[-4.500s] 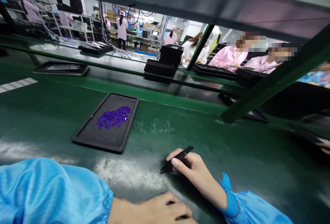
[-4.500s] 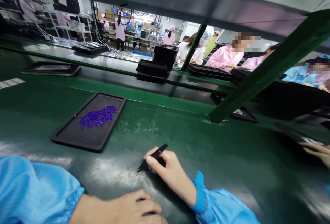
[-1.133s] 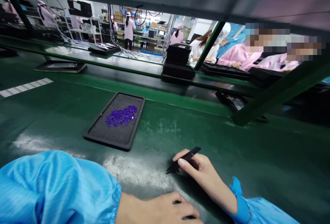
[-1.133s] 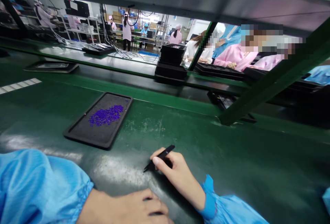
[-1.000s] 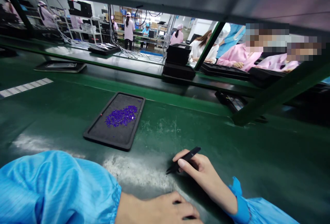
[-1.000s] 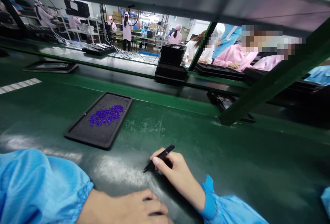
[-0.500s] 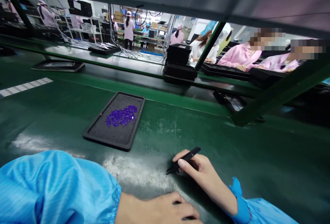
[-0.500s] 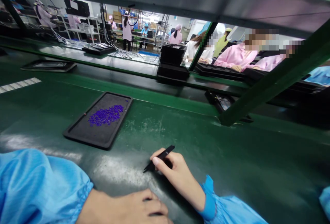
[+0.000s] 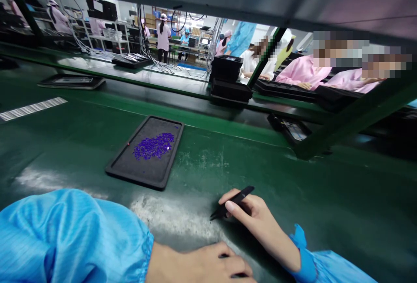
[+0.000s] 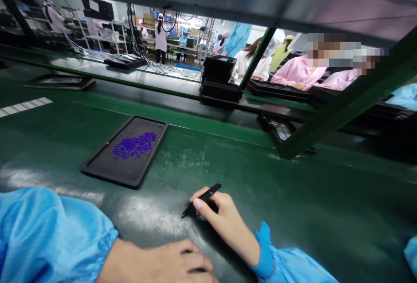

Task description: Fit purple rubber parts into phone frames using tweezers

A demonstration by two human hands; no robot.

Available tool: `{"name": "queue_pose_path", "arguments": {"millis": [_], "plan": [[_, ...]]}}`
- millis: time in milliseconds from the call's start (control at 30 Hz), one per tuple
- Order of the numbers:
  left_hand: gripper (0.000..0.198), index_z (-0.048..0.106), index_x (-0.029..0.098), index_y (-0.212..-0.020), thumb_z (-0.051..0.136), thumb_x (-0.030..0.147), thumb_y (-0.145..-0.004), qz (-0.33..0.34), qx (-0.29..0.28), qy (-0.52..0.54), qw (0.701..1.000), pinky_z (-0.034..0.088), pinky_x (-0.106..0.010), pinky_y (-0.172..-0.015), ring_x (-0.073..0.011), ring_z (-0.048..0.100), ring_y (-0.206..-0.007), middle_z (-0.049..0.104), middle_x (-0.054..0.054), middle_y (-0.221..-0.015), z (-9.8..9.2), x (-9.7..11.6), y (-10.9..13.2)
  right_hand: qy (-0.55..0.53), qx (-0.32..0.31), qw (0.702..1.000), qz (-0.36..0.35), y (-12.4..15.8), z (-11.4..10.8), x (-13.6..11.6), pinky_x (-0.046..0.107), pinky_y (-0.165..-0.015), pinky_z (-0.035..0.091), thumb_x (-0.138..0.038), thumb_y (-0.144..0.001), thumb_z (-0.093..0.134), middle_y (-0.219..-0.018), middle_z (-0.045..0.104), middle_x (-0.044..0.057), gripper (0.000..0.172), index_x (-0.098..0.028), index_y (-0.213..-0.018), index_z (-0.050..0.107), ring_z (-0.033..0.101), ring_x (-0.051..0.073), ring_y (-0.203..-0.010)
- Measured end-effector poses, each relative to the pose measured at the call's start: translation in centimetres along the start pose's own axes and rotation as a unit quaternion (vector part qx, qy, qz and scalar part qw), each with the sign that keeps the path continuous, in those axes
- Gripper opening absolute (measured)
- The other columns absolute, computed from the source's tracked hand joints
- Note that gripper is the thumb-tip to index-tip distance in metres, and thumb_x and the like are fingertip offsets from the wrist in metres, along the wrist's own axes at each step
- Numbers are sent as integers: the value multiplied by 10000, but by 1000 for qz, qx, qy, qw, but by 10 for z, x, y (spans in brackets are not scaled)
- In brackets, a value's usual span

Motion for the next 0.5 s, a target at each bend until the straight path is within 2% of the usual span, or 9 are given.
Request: {"name": "queue_pose_path", "arguments": {"millis": [100,200,333,500], "plan": [[307,581,240,-1290,434,338,-1039,-4,-9,19,1000,500,-304,-763,-143,606,-1044,668,25,-1153,-2,-2,-2,0,0,1000,3,0,0,0,264,-643,461,-597,-947,581,-772,629,38,467,-149,-910,709,583,153,-683],[316,592,209,-1265,411,347,-1046,-5,-11,18,1000,498,-292,-758,-137,610,-1023,677,13,-1102,-3,-3,-2,1,1,1000,3,0,0,-1,266,-649,466,-603,-943,581,-772,630,39,473,-150,-892,707,587,155,-685],[318,587,258,-1301,415,334,-1045,6,-8,-3,1000,497,-294,-776,-142,612,-1048,674,8,-1094,-4,-1,-1,5,2,1000,7,0,-1,-4,270,-648,472,-617,-937,578,-773,633,39,482,-153,-902,705,589,158,-684],[303,603,243,-1277,446,322,-1031,3,-4,-3,1000,502,-289,-764,-132,612,-1045,673,25,-1161,-2,0,0,18,5,1000,8,0,-1,-5,279,-650,481,-631,-939,563,-773,637,42,493,-160,-907,707,589,164,-687]]}}
Point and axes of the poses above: each hand's wrist, its own y-axis away from the middle knuckle, its own z-axis out of the palm, x = y × z, the point moved 6 cm from there along -y, towards the middle knuckle
